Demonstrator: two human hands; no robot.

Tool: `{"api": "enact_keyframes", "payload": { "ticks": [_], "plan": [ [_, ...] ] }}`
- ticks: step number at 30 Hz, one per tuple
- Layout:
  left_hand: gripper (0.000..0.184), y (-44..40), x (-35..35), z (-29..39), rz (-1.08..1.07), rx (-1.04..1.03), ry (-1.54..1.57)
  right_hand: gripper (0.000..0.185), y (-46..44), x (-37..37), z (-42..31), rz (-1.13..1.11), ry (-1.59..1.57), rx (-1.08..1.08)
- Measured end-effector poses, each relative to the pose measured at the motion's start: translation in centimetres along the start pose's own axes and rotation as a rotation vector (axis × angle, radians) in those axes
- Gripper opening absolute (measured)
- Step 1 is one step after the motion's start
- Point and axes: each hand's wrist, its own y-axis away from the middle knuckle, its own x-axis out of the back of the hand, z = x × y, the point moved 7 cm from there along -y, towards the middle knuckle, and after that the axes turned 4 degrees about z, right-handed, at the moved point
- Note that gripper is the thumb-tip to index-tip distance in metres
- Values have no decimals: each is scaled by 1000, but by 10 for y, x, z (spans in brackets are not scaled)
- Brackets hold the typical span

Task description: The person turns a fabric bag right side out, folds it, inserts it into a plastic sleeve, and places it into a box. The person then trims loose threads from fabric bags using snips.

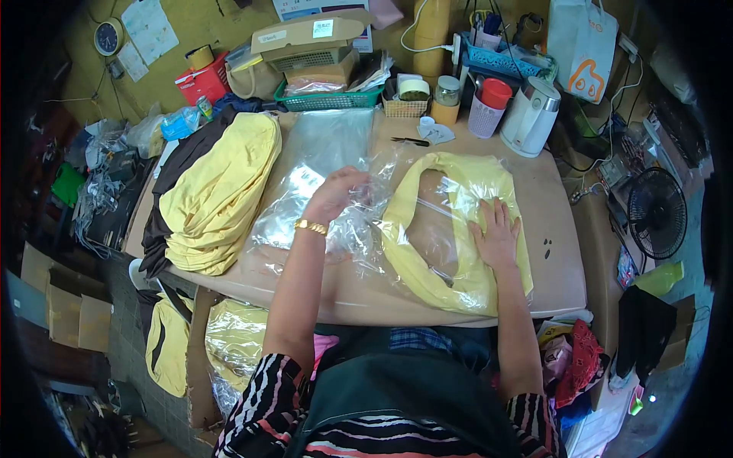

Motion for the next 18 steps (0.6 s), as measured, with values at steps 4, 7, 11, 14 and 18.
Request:
{"api": "enact_keyframes", "payload": {
  "ticks": [4, 7, 11, 14, 18],
  "plan": [
    [33, 22, 3, 16, -77, 216, 1206, 56, 1, 0, -1, -42, 3, 10],
    [24, 28, 90, -6, 418, -203, 818, 56, 0, 1, 0, -61, -1, 20],
    [11, 126, 153, 33, 1156, -497, 463, 55, -1, -2, 3, -57, 8, 15],
    [14, 149, 103, 41, 542, -153, -72, 54, -1, -1, 0, -49, 12, 4],
    [15, 139, -12, -10, 79, 4, -472, 52, 0, -3, 2, -52, 24, -3]
  ]
}}
